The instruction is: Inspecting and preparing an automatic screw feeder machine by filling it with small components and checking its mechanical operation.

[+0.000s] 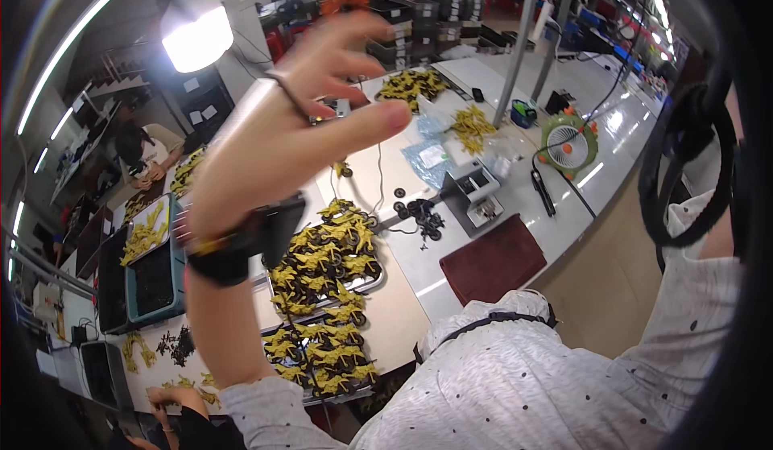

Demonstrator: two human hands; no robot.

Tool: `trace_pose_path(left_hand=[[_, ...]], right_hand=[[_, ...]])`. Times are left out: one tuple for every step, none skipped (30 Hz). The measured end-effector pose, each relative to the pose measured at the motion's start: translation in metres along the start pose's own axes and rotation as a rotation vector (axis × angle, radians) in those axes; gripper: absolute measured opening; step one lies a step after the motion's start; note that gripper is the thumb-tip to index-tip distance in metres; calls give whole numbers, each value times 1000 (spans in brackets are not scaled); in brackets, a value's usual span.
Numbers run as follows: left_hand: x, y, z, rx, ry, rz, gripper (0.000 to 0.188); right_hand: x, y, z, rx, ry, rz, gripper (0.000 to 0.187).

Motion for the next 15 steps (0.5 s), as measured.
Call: trace_pose_path(left_hand=[[8,-21,29,-19,-52,168,34],[11,-24,44,140,-113,26,31],[13,-32,55,118,-128,33,31],[10,-48,59,234,-165,-61,33],[12,-63,61,344,-203,-141,35],[17,-75,53,263,-201,-316,38],[14,-83,34,194,-189,-503,41],[18,-87,12,193,-102,-511,46],[17,-79,-12,153,28,-509,43],[14,-79,-34,109,133,-512,42],[9,-76,-59,78,253,-505,41],[3,-72,-75,97,271,-486,40],[-3,-69,-87,206,264,-482,35],[-2,-56,-85,183,190,-387,29],[-7,-40,-88,153,92,-345,25]], right_hand=[[-10,4,-1,-12,-7,4,61],[-19,14,-10,-44,-3,15,61],[-27,22,-18,-72,-1,24,61],[-35,23,-20,-88,-5,19,61],[-40,26,-28,-118,-1,15,62],[-42,28,-34,-142,0,7,62],[-43,20,-32,-149,-6,-12,62],[-41,15,-33,-165,-8,-30,62],[-38,6,-32,-176,-12,-56,62],[-32,-9,-28,-184,-17,-99,62],[-24,-31,-24,-185,-23,-161,63],[-17,-60,-18,-183,-27,-234,63],[-10,-97,-10,-172,-30,-332,63],[-3,-135,-7,-175,-26,-440,63],[0,-178,-6,-169,-19,-561,63]])
Point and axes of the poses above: each hand's wrist, its own x-axis towards the middle knuckle, its own z-axis out of the palm, y = z × x, the point moved 5 cm from there along x, towards the middle knuckle, and after that the axes turned 6 degrees about x, right-handed, at the moved point
